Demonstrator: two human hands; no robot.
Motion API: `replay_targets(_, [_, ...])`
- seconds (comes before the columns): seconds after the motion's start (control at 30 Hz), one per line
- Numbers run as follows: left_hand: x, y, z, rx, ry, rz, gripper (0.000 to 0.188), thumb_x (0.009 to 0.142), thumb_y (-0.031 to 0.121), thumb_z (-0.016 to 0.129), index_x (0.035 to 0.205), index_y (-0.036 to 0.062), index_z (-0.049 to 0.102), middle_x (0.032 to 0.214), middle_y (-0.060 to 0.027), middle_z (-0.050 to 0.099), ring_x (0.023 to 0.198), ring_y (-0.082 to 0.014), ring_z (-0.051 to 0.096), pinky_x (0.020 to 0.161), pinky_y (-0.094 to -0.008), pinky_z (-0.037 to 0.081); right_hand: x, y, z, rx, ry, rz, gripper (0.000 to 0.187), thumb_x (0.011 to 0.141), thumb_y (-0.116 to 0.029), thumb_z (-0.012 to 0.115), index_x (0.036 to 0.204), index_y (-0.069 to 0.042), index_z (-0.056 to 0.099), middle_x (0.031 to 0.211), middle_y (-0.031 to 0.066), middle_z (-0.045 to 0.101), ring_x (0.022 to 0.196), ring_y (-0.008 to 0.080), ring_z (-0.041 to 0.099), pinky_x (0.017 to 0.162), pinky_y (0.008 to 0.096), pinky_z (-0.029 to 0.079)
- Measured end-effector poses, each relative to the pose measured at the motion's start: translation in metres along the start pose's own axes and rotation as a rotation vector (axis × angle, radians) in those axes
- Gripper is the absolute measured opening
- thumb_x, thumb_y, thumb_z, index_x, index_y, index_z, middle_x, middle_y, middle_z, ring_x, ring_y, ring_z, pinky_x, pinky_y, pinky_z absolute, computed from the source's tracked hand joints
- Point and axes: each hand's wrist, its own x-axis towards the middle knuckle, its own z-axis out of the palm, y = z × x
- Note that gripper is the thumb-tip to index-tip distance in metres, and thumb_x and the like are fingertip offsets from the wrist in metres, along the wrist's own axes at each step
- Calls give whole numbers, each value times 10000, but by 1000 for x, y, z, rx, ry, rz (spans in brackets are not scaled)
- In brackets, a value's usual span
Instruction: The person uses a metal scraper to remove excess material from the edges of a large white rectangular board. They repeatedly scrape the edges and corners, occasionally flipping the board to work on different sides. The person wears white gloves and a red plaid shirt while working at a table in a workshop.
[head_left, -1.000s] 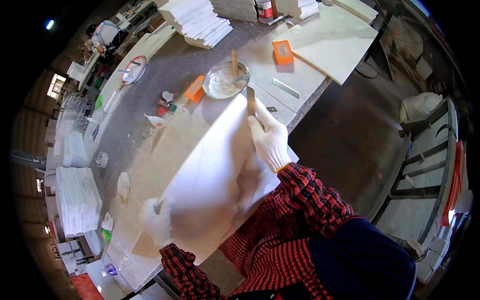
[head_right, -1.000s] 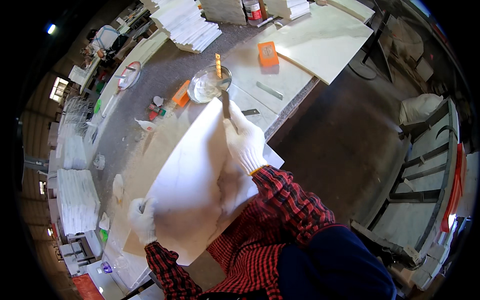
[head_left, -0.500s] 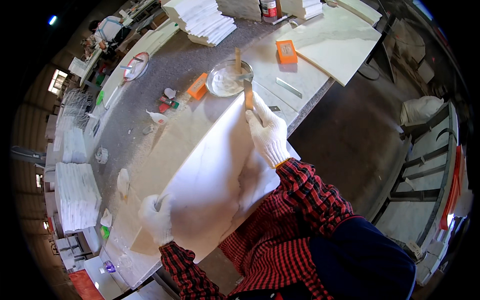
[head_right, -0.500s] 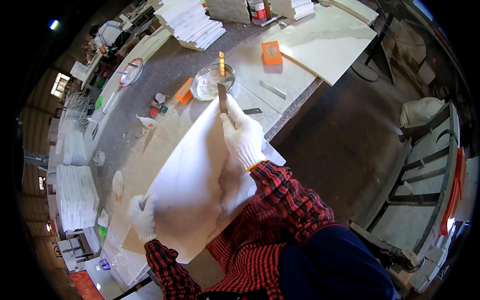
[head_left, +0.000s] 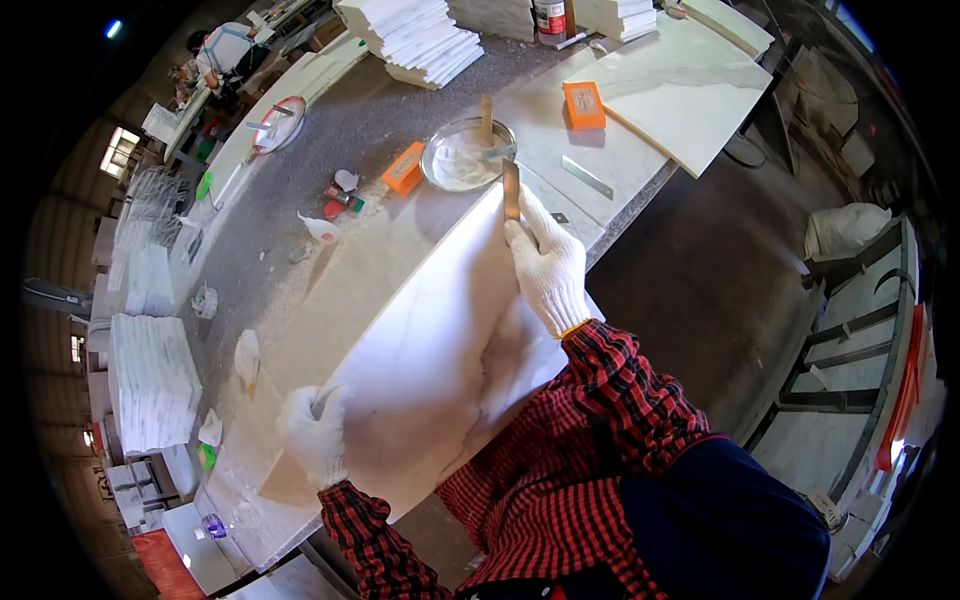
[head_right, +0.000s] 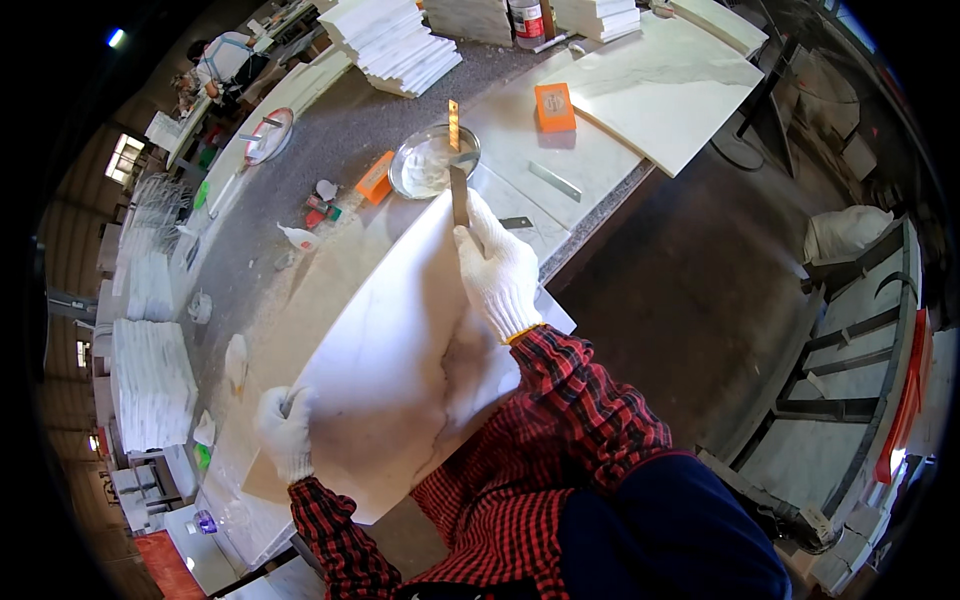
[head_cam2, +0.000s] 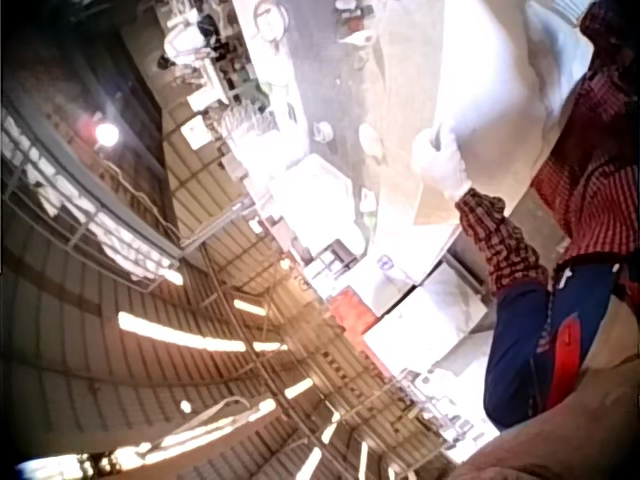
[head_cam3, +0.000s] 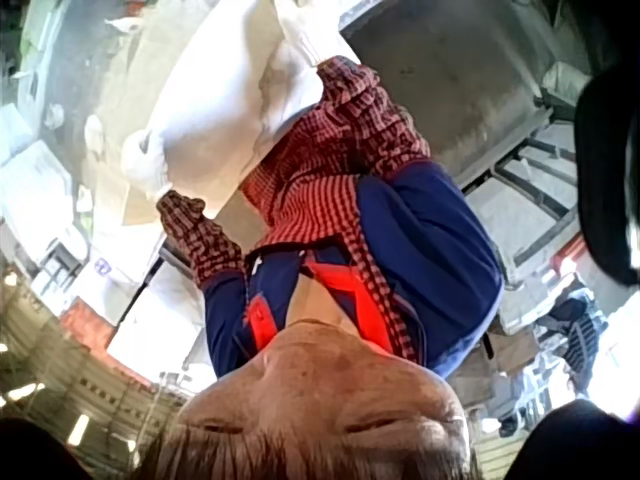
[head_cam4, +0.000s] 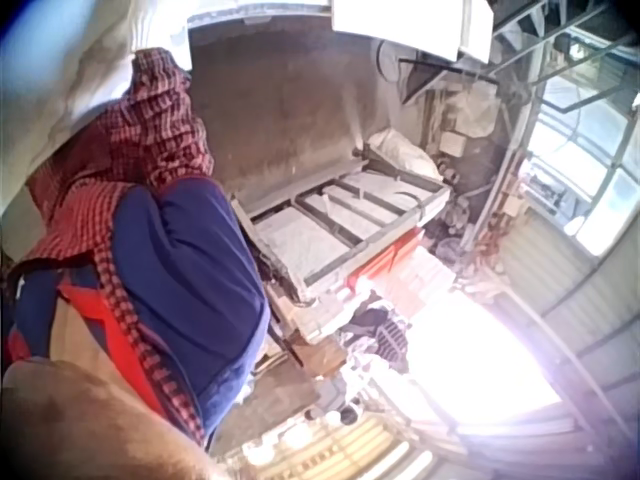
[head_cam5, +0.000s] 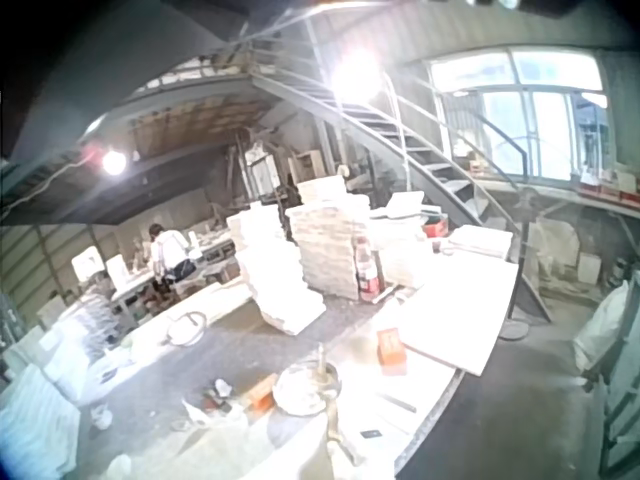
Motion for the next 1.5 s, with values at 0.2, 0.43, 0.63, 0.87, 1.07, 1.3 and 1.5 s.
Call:
replay_targets(0.2, [0, -6, -1, 15, -25, -14, 312, 747, 200, 870, 779, 1, 633, 718, -72, 613, 669, -173, 558, 653, -331, 480, 3, -7, -1, -47, -76, 85, 504, 953, -205, 663, 1449, -229, 577, 1122, 175, 738, 1021, 320, 730, 881, 351, 548])
replay_targets(0.43, [0, 1, 2, -25, -25, -43, 313, 745, 180, 860, 778, -8, 613, 721, -70, 602, 672, -175, 547, 649, -335, 474, -1, -1, 2, -52, -64, 60, 525, 949, -186, 673, 1462, -221, 565, 1143, 177, 733, 1033, 294, 731, 887, 331, 545])
replay_targets(0.63, [0, -3, 2, 0, -19, -17, 326, 745, 191, 864, 773, -4, 604, 712, -77, 585, 660, -186, 531, 643, -341, 465, 1, -7, -14, 325, -44, 260, 506, 992, -100, 640, 1489, -111, 542, 1030, 26, 697, 838, 99, 650, 712, 254, 524])
replay_targets(0.87, [1, -3, 1, 23, -20, -13, 333, 742, 205, 870, 758, 3, 605, 712, -86, 590, 656, -200, 538, 641, -347, 463, -15, -2, -15, 378, -17, 306, 519, 1001, -93, 640, 1506, -120, 524, 846, -32, 595, 708, 37, 537, 589, 204, 457])
replay_targets(1.07, [1, -2, 1, 19, -10, -1, 334, 742, 208, 870, 755, 3, 607, 710, -89, 591, 659, -202, 542, 643, -348, 464, -14, -7, -8, 268, -31, 261, 490, 990, -110, 667, 1469, -111, 567, 867, -9, 661, 709, 56, 563, 671, 235, 508])
replay_targets(1.3, [0, -5, 4, 4, -29, -21, 343, 751, 216, 867, 768, 0, 602, 709, -79, 577, 658, -188, 529, 641, -342, 462, -2, 6, 4, -19, 18, 45, 480, 957, -166, 698, 1427, -167, 602, 994, 136, 760, 840, 210, 745, 791, 302, 551])
replay_targets(1.5, [0, -9, 4, -6, -38, -51, 362, 765, 225, 858, 764, -5, 578, 712, -71, 558, 680, -170, 514, 659, -336, 458, 6, 10, -27, 33, -243, -146, 468, 969, -144, 677, 1430, -153, 601, 1055, 133, 753, 841, 176, 718, 752, 296, 547])
